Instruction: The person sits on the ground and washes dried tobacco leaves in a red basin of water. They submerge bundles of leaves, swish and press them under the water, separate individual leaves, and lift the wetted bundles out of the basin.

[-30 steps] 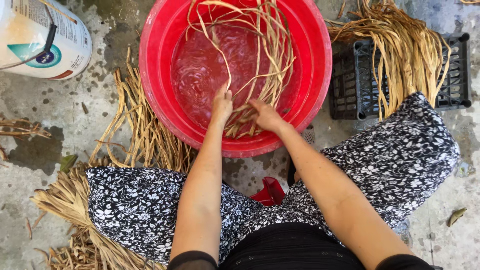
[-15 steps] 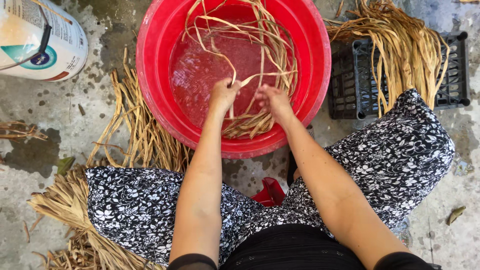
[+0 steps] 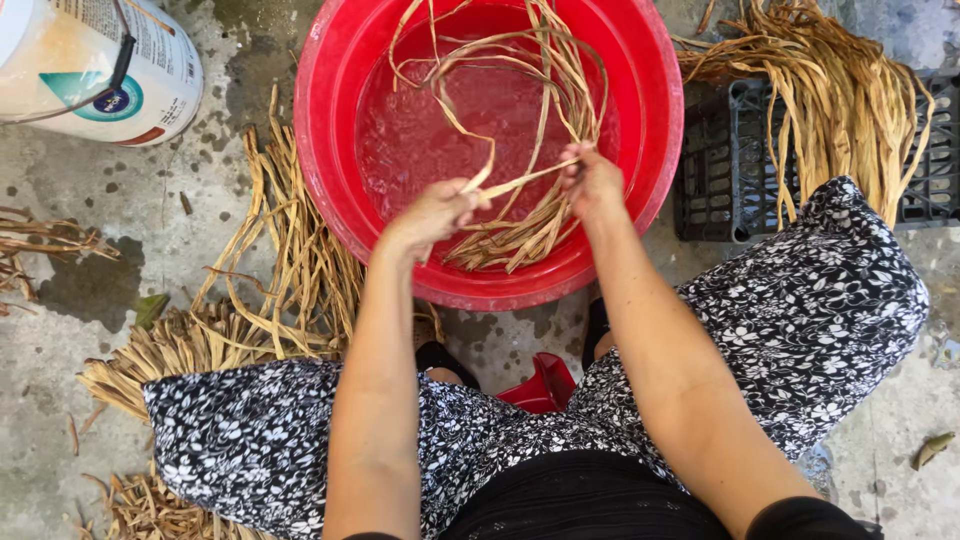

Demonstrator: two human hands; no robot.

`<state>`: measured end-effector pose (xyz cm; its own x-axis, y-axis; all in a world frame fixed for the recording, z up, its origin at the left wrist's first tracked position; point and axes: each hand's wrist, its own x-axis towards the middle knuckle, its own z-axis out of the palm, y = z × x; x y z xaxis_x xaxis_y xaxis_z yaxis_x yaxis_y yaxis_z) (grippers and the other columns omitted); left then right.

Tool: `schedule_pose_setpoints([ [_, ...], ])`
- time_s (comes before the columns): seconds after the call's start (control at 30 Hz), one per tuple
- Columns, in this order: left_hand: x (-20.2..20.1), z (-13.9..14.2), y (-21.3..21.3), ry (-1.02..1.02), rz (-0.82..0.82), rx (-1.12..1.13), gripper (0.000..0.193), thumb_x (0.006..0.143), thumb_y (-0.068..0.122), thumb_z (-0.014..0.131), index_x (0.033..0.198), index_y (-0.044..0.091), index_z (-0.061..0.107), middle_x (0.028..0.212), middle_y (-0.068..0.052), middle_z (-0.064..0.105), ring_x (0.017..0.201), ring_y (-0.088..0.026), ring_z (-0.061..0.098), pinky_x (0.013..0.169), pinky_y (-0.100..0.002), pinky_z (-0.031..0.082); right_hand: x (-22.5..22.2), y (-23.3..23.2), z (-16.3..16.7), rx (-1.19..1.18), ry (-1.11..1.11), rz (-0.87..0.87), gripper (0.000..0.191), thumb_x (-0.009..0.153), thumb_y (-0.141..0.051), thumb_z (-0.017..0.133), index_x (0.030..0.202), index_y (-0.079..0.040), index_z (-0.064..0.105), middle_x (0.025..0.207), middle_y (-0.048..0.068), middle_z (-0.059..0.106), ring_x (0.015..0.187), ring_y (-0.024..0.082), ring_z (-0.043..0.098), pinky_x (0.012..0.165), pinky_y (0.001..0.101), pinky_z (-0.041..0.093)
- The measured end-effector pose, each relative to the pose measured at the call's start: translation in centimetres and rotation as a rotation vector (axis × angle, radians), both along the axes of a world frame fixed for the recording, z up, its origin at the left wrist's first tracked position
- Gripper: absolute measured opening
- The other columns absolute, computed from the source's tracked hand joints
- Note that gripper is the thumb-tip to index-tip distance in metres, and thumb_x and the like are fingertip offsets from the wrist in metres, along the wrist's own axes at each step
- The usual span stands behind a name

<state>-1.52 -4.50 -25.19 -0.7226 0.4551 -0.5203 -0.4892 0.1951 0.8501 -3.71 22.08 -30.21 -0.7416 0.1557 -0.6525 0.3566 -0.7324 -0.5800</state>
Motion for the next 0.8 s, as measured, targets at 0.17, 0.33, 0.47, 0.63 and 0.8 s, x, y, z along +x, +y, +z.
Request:
schedule_pose_setpoints([
  [0.17, 1.2, 7.8, -7.5, 0.048, 0.29, 0.218, 0.012, 0.103, 0.012, 0.063, 0.103, 0.004, 0.071, 0.067, 0.003, 0.057, 0.052, -0.005, 0.045, 0.044, -0.018, 0.034, -1.9, 4.7, -1.8, -0.124, 0.038, -0.177, 0.029, 0.109, -0.028, 0.051, 0.094, -0.006, 0.064, 0.076, 0.003, 0.065, 0.061, 0.01, 0.057, 0.053, 0.0222, 0.045],
  [0.33, 1.9, 11.9, -10.4, 0.223, 0.706, 0.541, 0.009, 0.102, 0.01, 0.061, 0.104, 0.005, 0.068, 0.078, -0.006, 0.068, 0.064, -0.013, 0.064, 0.058, -0.025, 0.054, -2.8, 5.8, -0.9, -0.145, 0.19, -0.312, 0.03, 0.109, -0.028, 0.049, 0.101, -0.004, 0.065, 0.085, 0.009, 0.07, 0.068, 0.016, 0.063, 0.063, 0.0276, 0.054],
  [0.47, 0.8, 10.8, -9.3, 0.219, 0.912, 0.469, 0.014, 0.102, 0.005, 0.059, 0.112, 0.004, 0.068, 0.087, -0.01, 0.075, 0.064, -0.014, 0.066, 0.055, -0.025, 0.054, -1.8, 2.4, 1.2, -0.006, 0.377, 0.003, 0.025, 0.109, -0.023, 0.053, 0.104, -0.001, 0.066, 0.094, 0.013, 0.074, 0.077, 0.019, 0.068, 0.069, 0.0304, 0.059],
  [0.63, 0.2, 4.0, -3.4, -0.035, 0.739, 0.156, 0.02, 0.105, 0.017, 0.055, 0.114, 0.014, 0.072, 0.067, -0.001, 0.062, 0.046, -0.005, 0.047, 0.037, -0.019, 0.035, 0.7, -4.3, 3.4, 0.291, -0.073, 0.36, 0.012, 0.1, -0.003, 0.057, 0.109, 0.004, 0.059, 0.086, 0.013, 0.069, 0.077, 0.022, 0.07, 0.067, 0.0338, 0.063],
  [0.8, 1.9, -3.4, 1.1, 0.124, 0.377, -0.374, 0.019, 0.1, 0.024, 0.058, 0.109, 0.013, 0.07, 0.09, -0.011, 0.072, 0.076, -0.021, 0.065, 0.063, -0.033, 0.052, 2.3, -7.5, 2.8, 0.158, -0.212, 0.539, 0.012, 0.099, -0.004, 0.057, 0.109, -0.011, 0.053, 0.086, 0.015, 0.067, 0.069, 0.021, 0.067, 0.064, 0.0318, 0.062],
])
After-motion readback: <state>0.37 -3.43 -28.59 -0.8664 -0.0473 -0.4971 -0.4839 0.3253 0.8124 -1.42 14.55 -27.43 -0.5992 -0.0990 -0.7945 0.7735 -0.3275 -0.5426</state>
